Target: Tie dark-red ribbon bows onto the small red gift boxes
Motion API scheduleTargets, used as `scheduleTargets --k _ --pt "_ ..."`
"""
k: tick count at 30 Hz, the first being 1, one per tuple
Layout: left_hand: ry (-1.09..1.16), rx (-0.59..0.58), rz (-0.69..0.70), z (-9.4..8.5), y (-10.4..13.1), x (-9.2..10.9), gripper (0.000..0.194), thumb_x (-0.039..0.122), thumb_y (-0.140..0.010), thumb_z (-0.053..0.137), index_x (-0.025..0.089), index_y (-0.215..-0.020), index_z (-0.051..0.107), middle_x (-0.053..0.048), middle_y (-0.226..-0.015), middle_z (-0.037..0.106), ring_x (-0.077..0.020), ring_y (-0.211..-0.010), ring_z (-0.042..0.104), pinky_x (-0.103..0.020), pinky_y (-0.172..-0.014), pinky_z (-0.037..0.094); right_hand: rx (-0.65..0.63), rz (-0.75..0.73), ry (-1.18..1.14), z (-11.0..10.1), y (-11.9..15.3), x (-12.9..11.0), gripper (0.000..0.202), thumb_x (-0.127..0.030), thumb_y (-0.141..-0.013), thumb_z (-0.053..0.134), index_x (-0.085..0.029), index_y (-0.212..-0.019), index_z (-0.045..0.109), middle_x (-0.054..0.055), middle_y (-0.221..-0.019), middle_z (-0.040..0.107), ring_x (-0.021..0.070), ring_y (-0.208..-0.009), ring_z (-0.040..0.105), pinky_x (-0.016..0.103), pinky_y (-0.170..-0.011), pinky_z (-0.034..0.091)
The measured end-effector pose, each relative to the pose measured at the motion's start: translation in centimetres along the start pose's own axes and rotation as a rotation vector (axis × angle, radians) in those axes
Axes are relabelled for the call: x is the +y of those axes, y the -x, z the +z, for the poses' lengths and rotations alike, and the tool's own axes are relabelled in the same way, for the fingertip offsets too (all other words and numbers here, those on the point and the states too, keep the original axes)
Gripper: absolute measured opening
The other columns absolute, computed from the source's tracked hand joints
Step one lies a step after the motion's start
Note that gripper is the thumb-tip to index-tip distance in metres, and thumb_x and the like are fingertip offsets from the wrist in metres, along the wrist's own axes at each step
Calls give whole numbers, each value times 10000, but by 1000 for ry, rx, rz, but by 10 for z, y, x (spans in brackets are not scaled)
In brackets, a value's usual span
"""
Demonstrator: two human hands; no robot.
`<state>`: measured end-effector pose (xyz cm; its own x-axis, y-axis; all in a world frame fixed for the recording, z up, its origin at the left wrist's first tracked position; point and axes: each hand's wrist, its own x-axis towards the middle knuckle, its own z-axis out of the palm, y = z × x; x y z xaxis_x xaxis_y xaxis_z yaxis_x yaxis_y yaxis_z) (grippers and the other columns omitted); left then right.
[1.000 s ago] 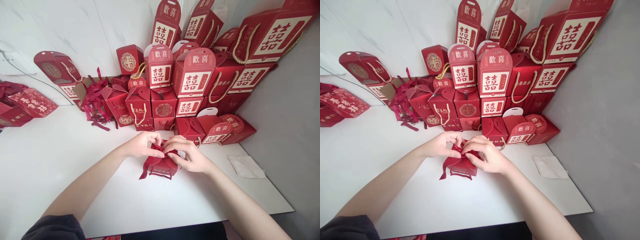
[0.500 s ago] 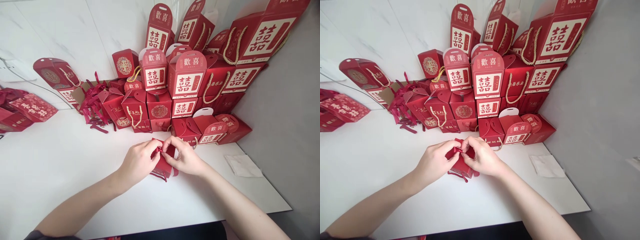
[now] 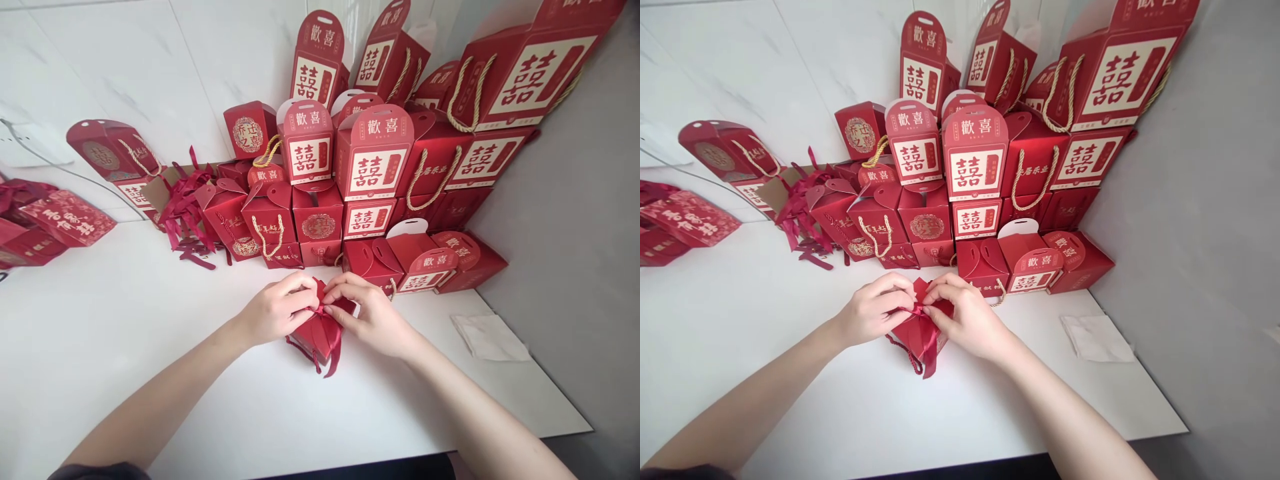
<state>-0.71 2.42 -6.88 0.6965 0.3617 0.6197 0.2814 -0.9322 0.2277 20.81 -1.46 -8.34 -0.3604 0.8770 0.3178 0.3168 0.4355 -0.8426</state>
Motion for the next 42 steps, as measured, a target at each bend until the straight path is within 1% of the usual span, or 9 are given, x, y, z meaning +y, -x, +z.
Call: scheduleTargets --k 9,15,20,26,29,32,34,38,42 --pt "137 -123 -147 -3 0 -1 172 47 -871 516 186 -779 561 -24 -816 612 -116 -730 570 -229 -669 486 90 -68 10 4 0 1 181 -44 -768 589 -216 -814 560 26 -952 611 174 -888 599 301 -798 482" --pt "42 -111 -40 -1 2 -5 176 59 -873 532 189 -762 572 -21 -802 637 -117 -696 573 -240 -660 478 -7 25 -11 1 1 0 81 -255 -960 521 -228 -915 583 79 -1204 576 216 -1192 546 379 -1012 431" --pt "-23 -83 19 -3 1 -7 171 74 -864 556 191 -741 579 -19 -788 652 -115 -656 570 -240 -627 465 -61 123 -176 3 -1 6 140 -324 -881 681 -223 -842 593 62 -1360 520 216 -1334 468 401 -1127 351" --pt "64 -102 -61 1 5 -13 167 102 -878 542 194 -750 596 -25 -795 657 -119 -694 594 -238 -659 482 -77 112 -230 2 -2 8 91 -287 -885 675 -233 -928 616 68 -1385 513 208 -1339 467 434 -1155 316" --pt "112 -121 -102 1 5 -14 157 110 -879 550 192 -750 585 -25 -796 647 -123 -715 592 -241 -667 483 -51 118 -241 4 -3 7 95 -300 -889 671 -222 -863 625 70 -1370 527 218 -1335 477 436 -1150 322" --pt "123 -187 -221 -13 -3 -6 62 148 -860 608 192 -893 580 -34 -881 647 -145 -801 610 -260 -723 495 -36 117 -284 5 -3 7 123 -321 -899 660 -217 -849 618 70 -1352 546 216 -1308 508 430 -1138 343" --pt "82 -260 -342 -30 -12 2 209 226 -826 682 191 -1000 573 -49 -983 638 -170 -888 611 -284 -787 498 -30 119 -284 6 -3 7 129 -324 -907 647 -217 -846 611 69 -1354 549 216 -1293 521 432 -1135 347" --pt "20 -414 -500 -60 -22 14 209 408 -837 685 204 -827 641 -16 -893 625 -159 -809 586 -265 -714 466 -23 131 -251 5 -2 5 146 -332 -901 650 -214 -829 602 73 -1352 554 226 -1276 529 445 -1132 342" --pt "49 -447 -622 -59 -20 12 283 506 -794 711 223 -811 700 1 -801 630 -152 -740 576 -245 -599 420 -28 146 -243 5 -2 3 129 -315 -897 651 -214 -831 606 73 -1351 554 226 -1297 508 441 -1130 335"
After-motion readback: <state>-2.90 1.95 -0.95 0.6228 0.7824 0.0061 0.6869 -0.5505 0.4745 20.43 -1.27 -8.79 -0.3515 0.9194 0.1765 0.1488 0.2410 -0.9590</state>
